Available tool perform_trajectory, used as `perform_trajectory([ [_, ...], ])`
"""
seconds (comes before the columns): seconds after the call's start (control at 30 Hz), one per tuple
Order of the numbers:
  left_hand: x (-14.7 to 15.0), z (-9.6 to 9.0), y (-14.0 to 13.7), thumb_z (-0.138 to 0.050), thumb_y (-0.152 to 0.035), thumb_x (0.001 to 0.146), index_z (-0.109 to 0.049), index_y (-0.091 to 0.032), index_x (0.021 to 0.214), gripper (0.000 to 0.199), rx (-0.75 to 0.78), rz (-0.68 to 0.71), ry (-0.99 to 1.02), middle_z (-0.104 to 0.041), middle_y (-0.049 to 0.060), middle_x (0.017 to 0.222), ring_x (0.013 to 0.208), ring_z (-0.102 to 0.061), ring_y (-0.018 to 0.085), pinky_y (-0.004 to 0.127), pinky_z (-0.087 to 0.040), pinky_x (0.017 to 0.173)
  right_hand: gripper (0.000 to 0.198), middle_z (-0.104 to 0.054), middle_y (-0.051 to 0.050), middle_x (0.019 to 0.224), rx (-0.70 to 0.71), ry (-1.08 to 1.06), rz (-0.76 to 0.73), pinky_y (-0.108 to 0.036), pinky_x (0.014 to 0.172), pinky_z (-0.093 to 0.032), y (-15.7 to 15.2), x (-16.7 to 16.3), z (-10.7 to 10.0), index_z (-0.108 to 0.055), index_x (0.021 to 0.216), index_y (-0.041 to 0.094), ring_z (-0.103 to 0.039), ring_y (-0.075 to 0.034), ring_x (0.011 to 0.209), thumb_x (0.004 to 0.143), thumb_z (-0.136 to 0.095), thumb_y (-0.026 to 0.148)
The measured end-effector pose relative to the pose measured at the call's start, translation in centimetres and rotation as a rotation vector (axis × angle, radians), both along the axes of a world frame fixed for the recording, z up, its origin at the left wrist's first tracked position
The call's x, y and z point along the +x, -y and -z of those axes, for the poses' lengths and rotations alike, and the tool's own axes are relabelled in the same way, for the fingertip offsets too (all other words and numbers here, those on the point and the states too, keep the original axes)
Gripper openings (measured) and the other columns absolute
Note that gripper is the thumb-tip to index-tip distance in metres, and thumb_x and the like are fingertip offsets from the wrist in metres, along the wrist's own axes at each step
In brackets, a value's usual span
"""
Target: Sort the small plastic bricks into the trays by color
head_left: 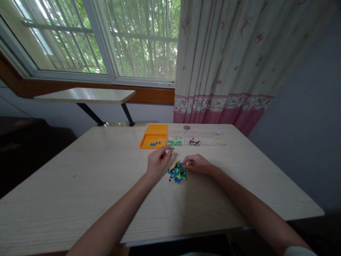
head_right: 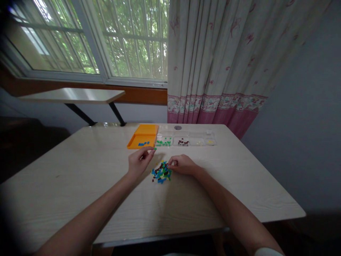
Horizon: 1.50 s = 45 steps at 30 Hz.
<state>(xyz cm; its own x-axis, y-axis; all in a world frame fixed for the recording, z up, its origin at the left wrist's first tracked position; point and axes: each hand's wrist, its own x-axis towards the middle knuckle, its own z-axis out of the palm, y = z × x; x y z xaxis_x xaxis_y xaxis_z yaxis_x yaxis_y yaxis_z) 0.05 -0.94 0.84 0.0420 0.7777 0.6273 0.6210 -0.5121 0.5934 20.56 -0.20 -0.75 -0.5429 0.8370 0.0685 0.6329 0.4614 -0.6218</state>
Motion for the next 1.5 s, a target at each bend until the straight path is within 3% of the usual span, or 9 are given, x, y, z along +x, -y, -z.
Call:
perform_trajectory([
  [0.2,0.5,0.7,-0.9,-0.045,-0.035,0.077,-0.061,-0.018,0.085,0.025,-0.175,0.055,-0.191,-0.047,-0.004,0.05,0.048,-0.043,0.008,0.018,-0.029,0.049,0.019,-0.049,0.004,0.054,-0.02,-0.025,-0.007,-0.017,0.045,-0.027,-0.5,0.1,0.5,-0.064,0.083,0.017,-0.039,-0.006,0.046,0.074,-0.054,0.031],
  [0.53,0.6,-0.1,-6.6,-0.045,-0.038,0.076,-0.063,-0.021,0.082,0.025,-0.3,-0.184,-0.388,-0.061,0.003,0.066,0.063,-0.054,0.016,0.022,-0.029,0.052,0.026,-0.05,0.003,0.054,-0.059,-0.086,-0.013,-0.017,0.046,-0.028,-0.9,0.3,0.6,-0.064,0.084,0.015,-0.039,-0.006,0.048,0.075,-0.052,0.036],
  [0.7,0.8,0.1,-7.7,-0.042,-0.04,0.078,-0.063,-0.022,0.091,0.03,-0.319,-0.275,-0.417,-0.064,0.007,0.077,0.074,-0.057,0.021,0.025,-0.033,0.057,0.027,-0.05,0.002,0.055,-0.083,-0.106,-0.022,-0.017,0.046,-0.028,-1.0,0.4,0.7,-0.064,0.084,0.014,-0.04,-0.007,0.049,0.075,-0.052,0.037],
  [0.9,1.2,-0.1,-6.3,-0.035,-0.038,0.083,-0.061,-0.021,0.093,0.033,-0.25,-0.216,-0.454,-0.064,0.006,0.073,0.068,-0.057,0.019,0.024,-0.033,0.057,0.028,-0.047,0.003,0.054,-0.109,-0.142,-0.011,-0.017,0.046,-0.027,-0.9,0.4,0.6,-0.063,0.084,0.014,-0.037,-0.006,0.048,0.074,-0.053,0.039],
  [1.13,1.0,0.2,-1.9,-0.037,-0.037,0.082,-0.061,-0.021,0.09,0.03,-0.242,0.116,-0.469,-0.059,0.0,0.059,0.054,-0.051,0.011,0.02,-0.03,0.053,0.039,-0.042,0.005,0.052,-0.251,-0.421,0.086,-0.018,0.045,-0.028,-1.3,0.1,0.8,-0.059,0.082,0.012,-0.035,-0.006,0.046,0.07,-0.053,0.048],
  [1.33,0.8,0.7,-0.1,-0.042,-0.039,0.08,-0.061,-0.022,0.09,0.028,-0.273,0.178,-0.38,-0.054,-0.003,0.054,0.05,-0.048,0.009,0.018,-0.029,0.05,0.04,-0.04,0.006,0.048,-0.33,-0.526,0.19,-0.018,0.04,-0.024,-1.4,-0.2,0.5,-0.057,0.08,0.012,-0.033,-0.005,0.042,0.067,-0.055,0.05],
  [1.5,1.7,0.5,0.5,-0.044,-0.038,0.079,-0.06,-0.021,0.094,0.028,-0.229,0.221,-0.316,-0.053,-0.003,0.054,0.049,-0.046,0.008,0.017,-0.029,0.05,0.04,-0.037,0.008,0.043,-0.393,-0.559,0.172,-0.018,0.038,-0.019,-1.4,-0.3,0.8,-0.058,0.083,0.013,-0.027,-0.004,0.038,0.066,-0.056,0.049],
])
